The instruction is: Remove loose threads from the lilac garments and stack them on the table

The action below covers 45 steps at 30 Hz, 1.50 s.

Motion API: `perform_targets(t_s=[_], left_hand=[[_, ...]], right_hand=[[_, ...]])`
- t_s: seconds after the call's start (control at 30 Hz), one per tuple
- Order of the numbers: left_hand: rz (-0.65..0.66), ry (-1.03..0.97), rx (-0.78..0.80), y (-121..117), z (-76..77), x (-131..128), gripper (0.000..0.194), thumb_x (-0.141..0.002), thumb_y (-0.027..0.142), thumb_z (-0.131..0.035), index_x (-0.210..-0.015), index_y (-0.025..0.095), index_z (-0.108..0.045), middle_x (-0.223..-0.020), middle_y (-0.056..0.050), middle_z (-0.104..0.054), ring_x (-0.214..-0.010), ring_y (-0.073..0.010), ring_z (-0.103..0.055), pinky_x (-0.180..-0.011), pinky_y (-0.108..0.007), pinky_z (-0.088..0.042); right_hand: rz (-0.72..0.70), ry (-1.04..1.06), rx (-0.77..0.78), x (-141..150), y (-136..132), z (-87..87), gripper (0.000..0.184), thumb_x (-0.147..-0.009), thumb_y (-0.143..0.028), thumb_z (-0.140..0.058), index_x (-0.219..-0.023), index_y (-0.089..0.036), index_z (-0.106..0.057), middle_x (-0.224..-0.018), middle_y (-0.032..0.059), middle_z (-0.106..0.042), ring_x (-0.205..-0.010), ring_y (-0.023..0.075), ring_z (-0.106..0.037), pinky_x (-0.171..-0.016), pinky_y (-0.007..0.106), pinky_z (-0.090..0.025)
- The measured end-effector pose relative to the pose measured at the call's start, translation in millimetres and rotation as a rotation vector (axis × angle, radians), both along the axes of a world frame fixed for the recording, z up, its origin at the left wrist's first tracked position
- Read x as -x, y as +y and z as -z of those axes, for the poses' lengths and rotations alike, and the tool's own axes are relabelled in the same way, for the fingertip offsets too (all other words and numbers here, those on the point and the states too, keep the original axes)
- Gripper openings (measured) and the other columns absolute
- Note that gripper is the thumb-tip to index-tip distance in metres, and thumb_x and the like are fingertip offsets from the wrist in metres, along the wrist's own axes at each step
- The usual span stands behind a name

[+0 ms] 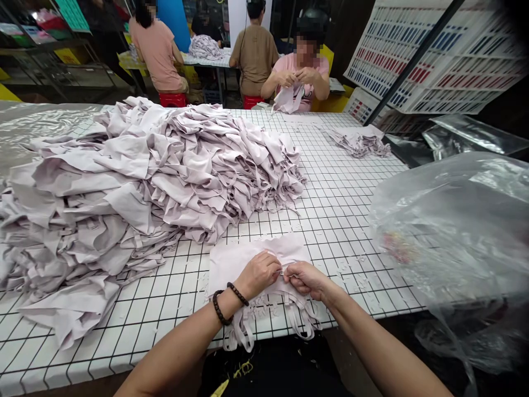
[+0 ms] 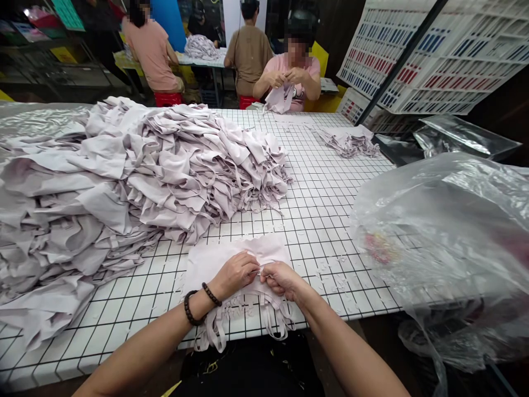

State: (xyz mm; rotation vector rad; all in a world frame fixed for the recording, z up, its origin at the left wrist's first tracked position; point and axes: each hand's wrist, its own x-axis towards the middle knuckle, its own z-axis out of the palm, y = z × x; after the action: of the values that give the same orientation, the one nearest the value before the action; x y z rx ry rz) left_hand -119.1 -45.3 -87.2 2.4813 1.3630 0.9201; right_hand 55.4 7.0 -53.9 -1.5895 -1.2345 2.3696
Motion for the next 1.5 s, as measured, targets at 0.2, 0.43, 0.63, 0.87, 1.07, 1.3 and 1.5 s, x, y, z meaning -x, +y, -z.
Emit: perform_targets(t_s=[0.2,0.43,0.63,0.87,1.07,1.3,1.5], left_hand=[[-0.021,0.0,-0.019,-1,-2.6,-1,0.017,-0.087,0.015,-0.048,-0.081,0.017,-0.063,-0.082,-0.005,-0.066,-0.081,-0.016,-0.061,-0.08,-0.035,-0.051],[-0.028,-0.049,0.013,0,-1.6,-1,0.012,-0.084,0.015,-0.054,-0.078,0.017,-0.065,-0.083,-0.004,-0.069,-0.079,-0.0167,-0.061,-0.068,-0.029,-0.053],[-0.02,-0.083,0.077,-1,-5.2,0,0.01,-0.082,0.016,-0.056,-0.08,0.018,-0.065,-0.09,-0.004,-0.07,-0.09,-0.0183,-0.061,-0.079,-0.031,-0.053],[-0.081,-0.003,0.216,-7,-30.3,0,0.011,-0.077,0.024,-0.059,-0.087,0.02,-0.064,-0.125,-0.004,-0.059,-0.107,-0.0237,-0.054,-0.084,-0.037,-0.051],[-0.133,0.028,0.312,-4,-37.3,0,0.019,-0.089,0.025,-0.046,-0.082,0.021,-0.063,-0.131,-0.001,-0.056,-0.103,-0.0217,-0.053,-0.078,-0.034,-0.05],[-0.235,-0.17,0.284,-29,-52.7,22,0.024,-0.089,0.018,-0.045,-0.106,0.019,-0.061,-0.126,-0.01,-0.056,-0.114,-0.0217,-0.049,-0.099,-0.039,-0.039],[-0.902,-0.399,0.615,-138,-80.7,59,0.04,-0.091,0.045,-0.041,-0.071,0.017,-0.061,-0.067,-0.002,-0.06,-0.064,-0.016,-0.055,-0.062,-0.026,-0.04]], right_hand=[[0.11,-0.031,-0.005,2,-6,-2.2,0.007,-0.062,-0.02,-0.048,-0.058,-0.016,-0.052,-0.035,-0.0104,-0.028,-0.031,0.0025,-0.011,-0.031,0.017,-0.004],[0.329,-0.081,-0.116,14,-26,-6.3,0.007,-0.061,-0.021,-0.047,-0.06,-0.015,-0.052,-0.036,-0.0087,-0.034,-0.03,0.0027,-0.017,-0.031,0.017,-0.007],[0.151,-0.1,-0.237,7,-34,-10.1,0.019,-0.076,-0.032,-0.045,-0.071,-0.017,-0.057,-0.042,-0.0056,-0.045,-0.028,0.0063,-0.024,-0.03,0.021,-0.014],[-0.232,-0.543,-1.31,-16,-8,-30.3,0.028,-0.092,-0.03,-0.042,-0.084,-0.017,-0.065,-0.084,0.0108,-0.067,-0.082,0.0221,-0.059,-0.072,0.032,-0.042],[-0.534,-0.689,-1.653,-8,11,-7.0,0.035,-0.094,-0.024,-0.04,-0.124,-0.025,-0.056,-0.133,0.0053,-0.055,-0.115,0.0281,-0.049,-0.091,0.043,-0.038],[-0.625,-0.742,-1.647,-17,12,3.0,0.044,-0.096,-0.033,-0.034,-0.137,-0.02,-0.045,-0.143,0.0082,-0.044,-0.132,0.0296,-0.037,-0.101,0.051,-0.033],[-0.594,-0.453,-1.772,13,-9,-14.4,0.042,-0.092,-0.015,-0.035,-0.131,-0.013,-0.049,-0.145,0.0149,-0.039,-0.138,0.0299,-0.028,-0.109,0.055,-0.024]])
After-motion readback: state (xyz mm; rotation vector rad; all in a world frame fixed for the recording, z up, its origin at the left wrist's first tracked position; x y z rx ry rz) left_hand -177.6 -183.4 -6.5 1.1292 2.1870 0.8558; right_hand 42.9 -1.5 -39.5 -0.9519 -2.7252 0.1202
